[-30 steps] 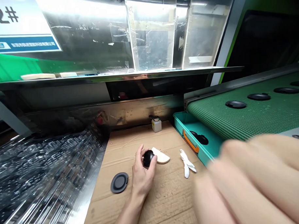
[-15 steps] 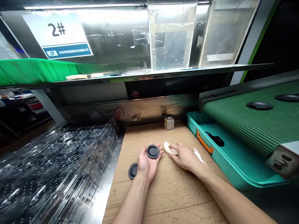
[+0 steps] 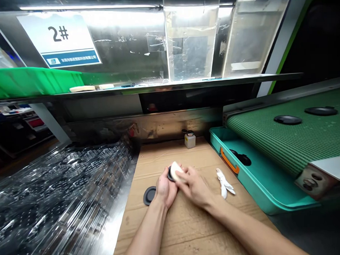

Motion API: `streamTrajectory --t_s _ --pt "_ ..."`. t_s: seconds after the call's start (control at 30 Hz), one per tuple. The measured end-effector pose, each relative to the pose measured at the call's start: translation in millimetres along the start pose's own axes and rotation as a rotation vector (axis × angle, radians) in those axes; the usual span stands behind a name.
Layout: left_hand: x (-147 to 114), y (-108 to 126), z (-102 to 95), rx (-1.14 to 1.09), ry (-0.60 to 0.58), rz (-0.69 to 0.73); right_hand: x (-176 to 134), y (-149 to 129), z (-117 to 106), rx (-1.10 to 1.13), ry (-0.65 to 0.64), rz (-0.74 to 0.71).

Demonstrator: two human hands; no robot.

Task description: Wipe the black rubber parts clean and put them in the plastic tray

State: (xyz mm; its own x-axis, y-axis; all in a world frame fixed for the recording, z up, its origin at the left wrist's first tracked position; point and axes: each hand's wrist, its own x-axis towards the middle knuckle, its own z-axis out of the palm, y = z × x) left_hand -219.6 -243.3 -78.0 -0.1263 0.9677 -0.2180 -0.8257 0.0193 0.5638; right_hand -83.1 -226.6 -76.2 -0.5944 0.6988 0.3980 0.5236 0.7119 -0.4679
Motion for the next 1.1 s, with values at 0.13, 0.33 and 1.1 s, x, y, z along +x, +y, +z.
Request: streamTrajectory --t_s 0.13,0.33,1.1 --pt "1.4 0.1 -2.2 0.0 -0.01 -0.006 3.4 9.1 -1.4 -0.025 0.003 0.009" --pt "5.4 -0.1 -5.4 -0.014 0.007 0.02 14.3 38.6 -8.6 0.168 0.22 0.214" --pt "3.9 -10.8 1.6 0.137 0.043 0.11 3.6 1.4 -22.6 0.235 0.05 0.036"
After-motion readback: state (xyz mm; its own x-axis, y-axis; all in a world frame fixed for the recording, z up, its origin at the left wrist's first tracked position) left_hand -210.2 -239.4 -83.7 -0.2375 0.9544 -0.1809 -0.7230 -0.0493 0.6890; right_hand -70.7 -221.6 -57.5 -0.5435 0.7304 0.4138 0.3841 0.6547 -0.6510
